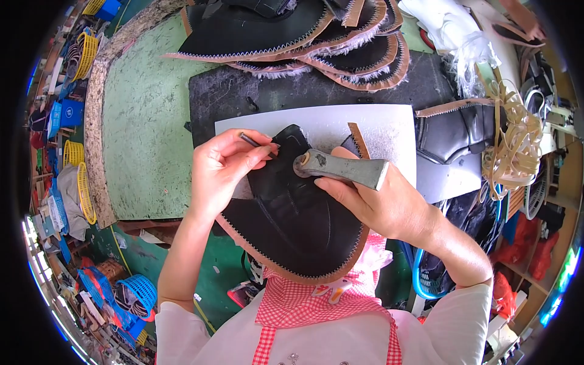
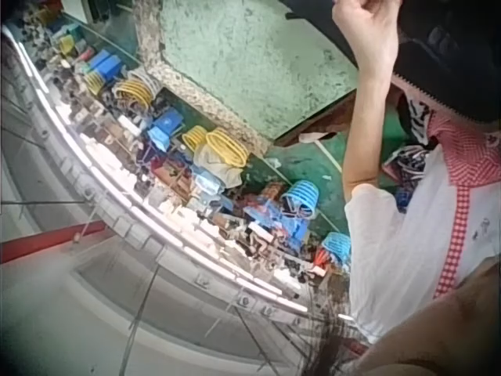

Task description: Assembling and hammering leather shoe upper components at an industrial workbench.

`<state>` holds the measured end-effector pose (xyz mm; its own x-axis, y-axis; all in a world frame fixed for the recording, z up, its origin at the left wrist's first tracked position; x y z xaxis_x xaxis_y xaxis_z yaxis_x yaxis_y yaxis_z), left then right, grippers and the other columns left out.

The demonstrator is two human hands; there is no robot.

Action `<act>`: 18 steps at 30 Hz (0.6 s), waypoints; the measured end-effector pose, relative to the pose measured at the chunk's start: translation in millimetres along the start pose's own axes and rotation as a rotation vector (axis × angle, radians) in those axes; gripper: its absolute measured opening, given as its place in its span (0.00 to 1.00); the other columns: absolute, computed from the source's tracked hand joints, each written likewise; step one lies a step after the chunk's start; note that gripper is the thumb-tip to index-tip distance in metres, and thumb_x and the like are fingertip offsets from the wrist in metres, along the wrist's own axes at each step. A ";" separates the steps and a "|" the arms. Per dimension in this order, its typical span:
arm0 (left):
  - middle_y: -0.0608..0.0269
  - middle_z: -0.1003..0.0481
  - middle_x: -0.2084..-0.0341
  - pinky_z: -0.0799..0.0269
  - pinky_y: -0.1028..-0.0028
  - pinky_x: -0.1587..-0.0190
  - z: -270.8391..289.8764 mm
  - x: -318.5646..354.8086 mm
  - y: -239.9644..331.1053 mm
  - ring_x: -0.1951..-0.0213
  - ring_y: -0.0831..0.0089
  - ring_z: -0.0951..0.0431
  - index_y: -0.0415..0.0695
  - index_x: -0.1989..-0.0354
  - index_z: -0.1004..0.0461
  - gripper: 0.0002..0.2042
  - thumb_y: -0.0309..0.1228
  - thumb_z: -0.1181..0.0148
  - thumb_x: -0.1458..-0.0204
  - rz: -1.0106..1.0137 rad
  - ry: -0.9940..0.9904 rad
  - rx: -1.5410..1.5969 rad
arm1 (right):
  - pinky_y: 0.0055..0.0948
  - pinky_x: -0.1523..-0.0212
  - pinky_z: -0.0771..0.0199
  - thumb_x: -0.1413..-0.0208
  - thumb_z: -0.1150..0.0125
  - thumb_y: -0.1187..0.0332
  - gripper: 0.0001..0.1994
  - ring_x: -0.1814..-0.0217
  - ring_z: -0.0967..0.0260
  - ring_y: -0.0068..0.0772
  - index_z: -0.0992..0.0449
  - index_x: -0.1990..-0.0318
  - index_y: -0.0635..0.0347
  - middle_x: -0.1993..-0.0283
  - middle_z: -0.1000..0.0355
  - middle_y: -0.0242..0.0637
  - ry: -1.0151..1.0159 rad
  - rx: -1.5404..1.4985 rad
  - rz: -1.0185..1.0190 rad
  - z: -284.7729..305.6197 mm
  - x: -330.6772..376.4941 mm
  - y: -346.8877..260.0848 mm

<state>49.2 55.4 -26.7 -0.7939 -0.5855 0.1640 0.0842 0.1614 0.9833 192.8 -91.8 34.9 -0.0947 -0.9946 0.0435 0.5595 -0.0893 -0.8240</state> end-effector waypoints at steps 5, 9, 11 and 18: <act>0.61 0.18 0.73 0.21 0.76 0.67 -16.4 12.1 24.0 0.71 0.75 0.17 0.38 0.64 0.20 0.04 0.19 0.36 0.48 -0.325 0.194 -0.399 | 0.36 0.62 0.27 0.37 0.42 0.63 0.17 0.63 0.26 0.43 0.28 0.50 0.70 0.61 0.26 0.49 0.070 0.151 -0.044 28.9 6.2 -27.6; 0.65 0.19 0.73 0.26 0.71 0.74 -19.0 22.2 22.6 0.74 0.64 0.19 0.46 0.66 0.19 0.07 0.27 0.31 0.54 -0.453 0.159 -0.670 | 0.35 0.69 0.30 0.38 0.39 0.62 0.19 0.70 0.26 0.44 0.31 0.52 0.73 0.67 0.26 0.50 -0.091 0.160 -0.044 19.5 -12.1 -43.5; 0.61 0.18 0.67 0.23 0.74 0.65 -13.1 16.8 20.0 0.67 0.73 0.18 0.38 0.60 0.20 0.07 0.25 0.37 0.46 -0.341 0.090 -0.584 | 0.36 0.75 0.33 0.42 0.35 0.71 0.14 0.72 0.29 0.55 0.30 0.55 0.70 0.71 0.31 0.55 -0.117 0.060 -0.131 12.5 -14.0 -39.1; 0.58 0.19 0.63 0.21 0.77 0.58 17.3 2.9 -1.0 0.62 0.74 0.18 0.35 0.55 0.21 0.09 0.26 0.41 0.40 0.118 0.043 0.040 | 0.45 0.72 0.32 0.39 0.40 0.69 0.08 0.70 0.31 0.61 0.28 0.57 0.62 0.75 0.31 0.49 0.019 0.037 -0.038 -8.6 -6.5 -4.2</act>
<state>36.4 67.2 -28.6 -0.7534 -0.5937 0.2828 0.1509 0.2625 0.9531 184.0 -84.4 33.2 -0.1317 -0.9893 0.0631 0.5855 -0.1290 -0.8004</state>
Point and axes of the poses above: each hand's wrist, its own x-axis away from the middle knuckle, its own z-axis out of the back of the hand, y = z × x, the point moved 6 cm from there along -x, towards the middle knuckle
